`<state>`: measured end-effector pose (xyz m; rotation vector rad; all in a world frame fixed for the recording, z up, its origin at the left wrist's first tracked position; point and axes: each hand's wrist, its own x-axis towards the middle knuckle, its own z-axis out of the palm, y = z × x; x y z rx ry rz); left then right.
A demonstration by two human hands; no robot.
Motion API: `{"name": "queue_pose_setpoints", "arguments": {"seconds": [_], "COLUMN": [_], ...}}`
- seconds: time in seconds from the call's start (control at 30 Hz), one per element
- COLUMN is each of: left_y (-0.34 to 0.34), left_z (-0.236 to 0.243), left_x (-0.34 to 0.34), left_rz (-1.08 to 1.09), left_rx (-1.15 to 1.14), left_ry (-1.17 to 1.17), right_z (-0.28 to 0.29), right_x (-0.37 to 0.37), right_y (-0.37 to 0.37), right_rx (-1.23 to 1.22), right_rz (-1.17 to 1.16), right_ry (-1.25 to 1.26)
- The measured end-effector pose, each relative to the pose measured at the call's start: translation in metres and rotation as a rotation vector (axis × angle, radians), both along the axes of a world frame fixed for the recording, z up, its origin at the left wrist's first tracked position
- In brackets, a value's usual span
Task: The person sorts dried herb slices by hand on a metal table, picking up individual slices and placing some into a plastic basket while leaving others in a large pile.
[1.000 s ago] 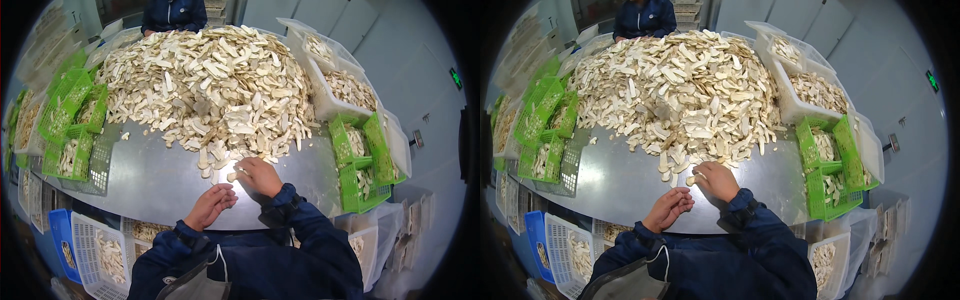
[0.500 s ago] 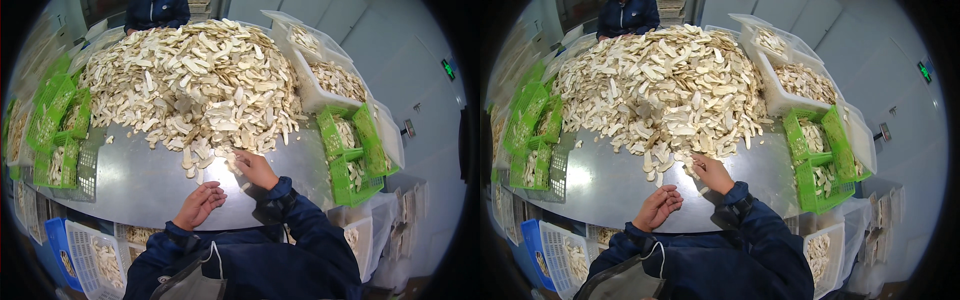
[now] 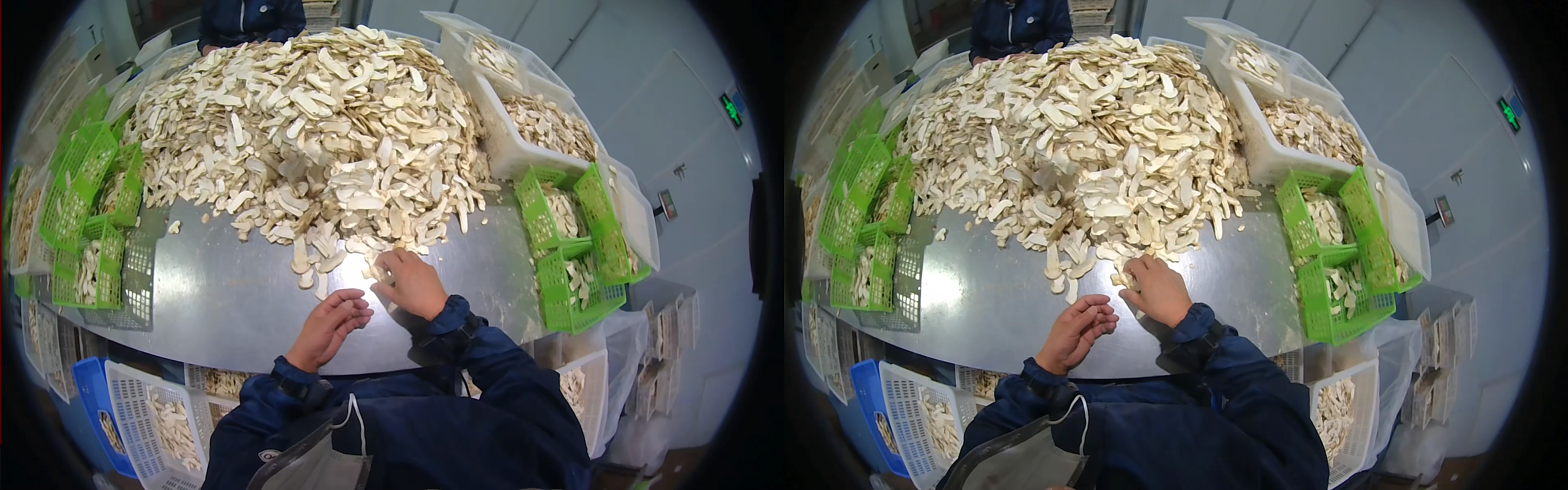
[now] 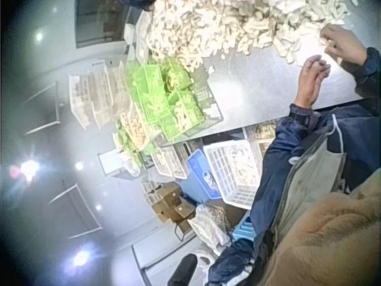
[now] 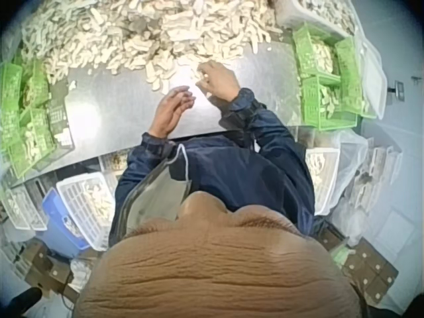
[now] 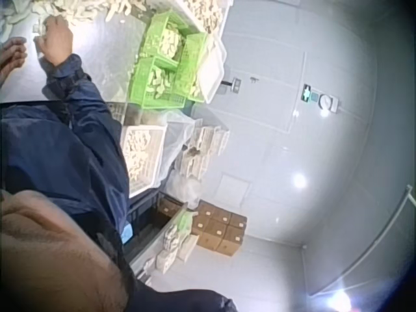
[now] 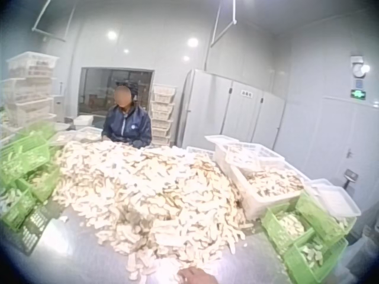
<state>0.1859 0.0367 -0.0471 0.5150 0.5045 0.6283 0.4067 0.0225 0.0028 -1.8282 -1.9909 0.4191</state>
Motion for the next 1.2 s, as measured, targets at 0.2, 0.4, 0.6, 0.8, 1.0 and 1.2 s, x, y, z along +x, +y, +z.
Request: {"name": "queue_pose_setpoints", "arguments": {"seconds": [0.2, 0.4, 0.6, 0.8, 1.0, 1.2], "left_y": [0.0, 0.0, 0.0, 0.004, 0.005, 0.004], "left_z": [0.001, 0.001, 0.001, 0.002, -0.008, -0.006], "left_x": [0.005, 0.012, 0.018, 0.013, 0.006, 0.006], "left_rz": [-0.017, 0.043, 0.154, 0.115, 0.111, 0.109], "left_rx": [0.027, 0.051, 0.161, 0.248, 0.303, 0.271], "left_ry": [0.037, 0.044, 0.118, 0.143, 0.246, 0.173], "right_z": [-0.008, -0.005, 0.011, 0.015, 0.028, 0.027], "right_x": [-0.002, -0.003, -0.015, -0.027, -0.03, -0.027], "right_y": [0.009, 0.01, 0.007, 0.005, 0.007, 0.007], "right_rx": [0.05, 0.089, -0.109, -0.131, -0.144, -0.171], "right_rz": [-0.042, -0.023, -0.011, 0.057, 0.141, 0.149], "right_ry": [-0.05, -0.045, 0.379, 0.527, 0.402, 0.418]}}
